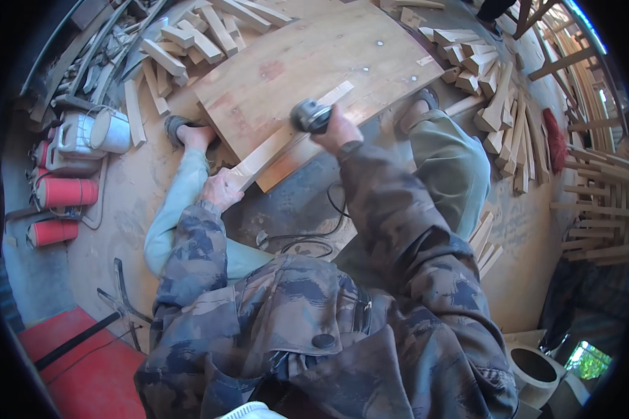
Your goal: Using an angle grinder to sand or shape a piece of wood furniture leg.
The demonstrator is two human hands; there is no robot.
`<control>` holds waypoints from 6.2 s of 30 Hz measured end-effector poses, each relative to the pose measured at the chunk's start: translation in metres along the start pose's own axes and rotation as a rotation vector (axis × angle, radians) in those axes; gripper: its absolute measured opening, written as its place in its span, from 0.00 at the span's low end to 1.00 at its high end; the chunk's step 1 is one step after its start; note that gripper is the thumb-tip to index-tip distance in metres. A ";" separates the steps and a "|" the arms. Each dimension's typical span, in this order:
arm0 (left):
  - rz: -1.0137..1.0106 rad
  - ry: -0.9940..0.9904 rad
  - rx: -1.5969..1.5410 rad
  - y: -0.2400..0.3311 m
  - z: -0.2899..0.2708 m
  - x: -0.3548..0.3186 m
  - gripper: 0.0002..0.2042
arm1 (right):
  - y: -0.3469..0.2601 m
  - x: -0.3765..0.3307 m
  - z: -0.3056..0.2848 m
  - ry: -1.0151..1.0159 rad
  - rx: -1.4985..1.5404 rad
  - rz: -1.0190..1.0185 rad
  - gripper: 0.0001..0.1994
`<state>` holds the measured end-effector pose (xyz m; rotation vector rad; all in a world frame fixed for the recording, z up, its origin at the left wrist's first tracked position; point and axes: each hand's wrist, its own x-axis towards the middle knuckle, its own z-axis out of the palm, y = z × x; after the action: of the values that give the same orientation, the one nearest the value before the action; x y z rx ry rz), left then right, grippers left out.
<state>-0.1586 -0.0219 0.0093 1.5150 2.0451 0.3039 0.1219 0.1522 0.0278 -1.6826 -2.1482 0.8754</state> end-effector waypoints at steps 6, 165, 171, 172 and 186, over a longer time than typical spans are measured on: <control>-0.021 -0.021 0.047 0.000 0.000 -0.001 0.24 | -0.043 -0.045 0.030 -0.182 -0.026 -0.181 0.42; 0.022 -0.023 0.020 -0.020 -0.008 -0.006 0.25 | 0.046 -0.009 -0.044 -0.102 0.017 -0.022 0.41; 0.004 0.006 0.046 -0.014 -0.007 0.000 0.21 | 0.090 0.029 -0.070 0.075 -0.076 0.154 0.37; 0.028 0.015 0.063 -0.016 -0.005 0.000 0.21 | 0.088 0.034 -0.080 0.058 0.004 0.249 0.38; 0.034 -0.020 -0.036 -0.023 0.000 0.003 0.26 | -0.039 -0.065 0.033 -0.149 0.121 -0.193 0.40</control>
<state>-0.1778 -0.0265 -0.0037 1.5268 1.9895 0.3357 0.0916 0.0757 0.0357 -1.3655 -2.2575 1.0789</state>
